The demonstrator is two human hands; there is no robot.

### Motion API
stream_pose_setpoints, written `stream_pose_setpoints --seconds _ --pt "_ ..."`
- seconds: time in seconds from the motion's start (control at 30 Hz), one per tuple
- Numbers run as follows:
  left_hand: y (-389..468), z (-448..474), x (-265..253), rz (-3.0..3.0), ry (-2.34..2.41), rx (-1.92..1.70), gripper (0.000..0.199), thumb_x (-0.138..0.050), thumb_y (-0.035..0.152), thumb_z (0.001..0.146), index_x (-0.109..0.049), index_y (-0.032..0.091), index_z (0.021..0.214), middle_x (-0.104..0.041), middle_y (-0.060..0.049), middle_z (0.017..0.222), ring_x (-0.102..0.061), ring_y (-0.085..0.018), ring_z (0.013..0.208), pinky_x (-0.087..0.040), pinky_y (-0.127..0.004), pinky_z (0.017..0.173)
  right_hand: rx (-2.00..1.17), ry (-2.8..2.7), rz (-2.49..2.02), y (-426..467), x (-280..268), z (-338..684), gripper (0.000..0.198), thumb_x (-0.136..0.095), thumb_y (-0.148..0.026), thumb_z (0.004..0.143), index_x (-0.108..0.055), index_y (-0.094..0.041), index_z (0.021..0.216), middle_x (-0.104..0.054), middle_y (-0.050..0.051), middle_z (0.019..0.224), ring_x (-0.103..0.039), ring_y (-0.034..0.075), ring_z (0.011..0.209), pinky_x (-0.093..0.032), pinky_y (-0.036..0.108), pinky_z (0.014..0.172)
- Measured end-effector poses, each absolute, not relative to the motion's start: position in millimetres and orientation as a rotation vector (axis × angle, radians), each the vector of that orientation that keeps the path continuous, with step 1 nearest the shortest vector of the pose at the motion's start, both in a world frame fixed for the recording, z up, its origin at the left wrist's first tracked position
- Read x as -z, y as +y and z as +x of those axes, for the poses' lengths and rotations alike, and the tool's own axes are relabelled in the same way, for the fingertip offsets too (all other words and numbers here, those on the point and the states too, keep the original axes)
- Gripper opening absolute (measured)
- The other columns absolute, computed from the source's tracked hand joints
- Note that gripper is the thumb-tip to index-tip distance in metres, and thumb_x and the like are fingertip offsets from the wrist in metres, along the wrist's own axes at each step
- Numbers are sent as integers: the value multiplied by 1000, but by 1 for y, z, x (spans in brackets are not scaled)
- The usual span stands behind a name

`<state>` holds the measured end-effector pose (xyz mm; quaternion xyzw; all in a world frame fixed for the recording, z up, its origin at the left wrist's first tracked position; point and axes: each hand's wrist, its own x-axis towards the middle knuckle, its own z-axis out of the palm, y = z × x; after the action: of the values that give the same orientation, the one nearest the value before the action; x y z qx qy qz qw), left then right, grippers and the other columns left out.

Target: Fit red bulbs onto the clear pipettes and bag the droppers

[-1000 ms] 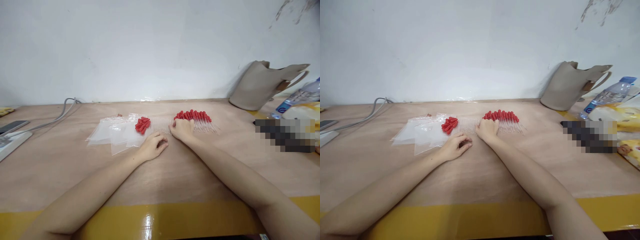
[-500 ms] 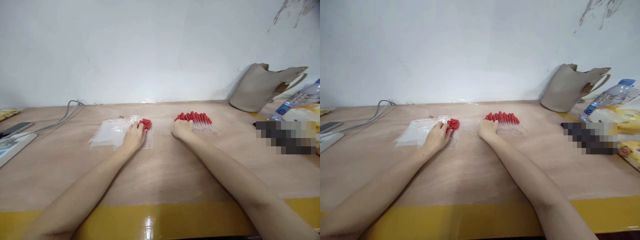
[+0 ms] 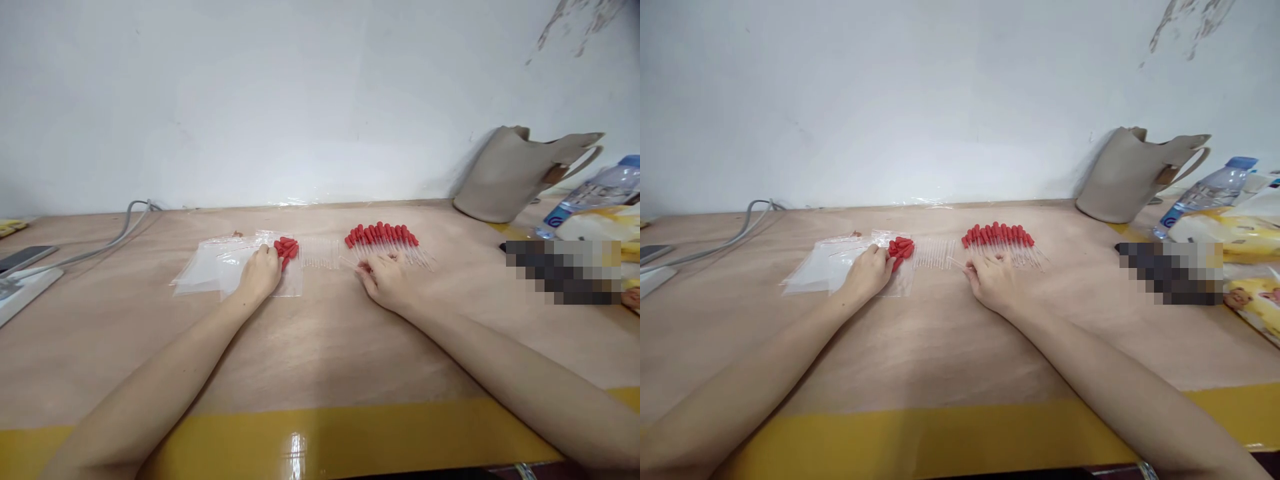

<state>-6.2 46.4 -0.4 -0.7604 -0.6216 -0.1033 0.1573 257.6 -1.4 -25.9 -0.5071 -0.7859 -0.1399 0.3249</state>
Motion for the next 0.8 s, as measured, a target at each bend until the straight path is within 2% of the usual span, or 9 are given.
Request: stream_pose_setpoints --seconds 0.47,0.63,0.8 --pt "47 -7 6 -2280 -1679 443 23 -37 20 88 -56 11 98 -57 -13 91 -58 -25 81 -45 -35 68 147 -2064 -1387 -3 28 261 18 -42 -29 87 -56 -18 86 -67 5 81 -58 17 73 -25 35 85" --pt "47 -8 11 -2324 -1626 469 28 -35 20 88 -61 12 83 -54 -12 88 -56 -24 80 -44 -34 67 148 -2059 -1367 -3 28 260 18 -43 -28 88 -58 -18 89 -68 4 82 -59 16 76 -25 34 85" --pt "43 -5 8 -2275 -1541 480 22 -37 18 87 -58 10 87 -53 -16 93 -53 -27 86 -44 -37 72 207 -2031 -1322 0 32 261 24 -42 -24 88 -59 -16 101 -68 6 89 -60 17 80 -26 34 84"
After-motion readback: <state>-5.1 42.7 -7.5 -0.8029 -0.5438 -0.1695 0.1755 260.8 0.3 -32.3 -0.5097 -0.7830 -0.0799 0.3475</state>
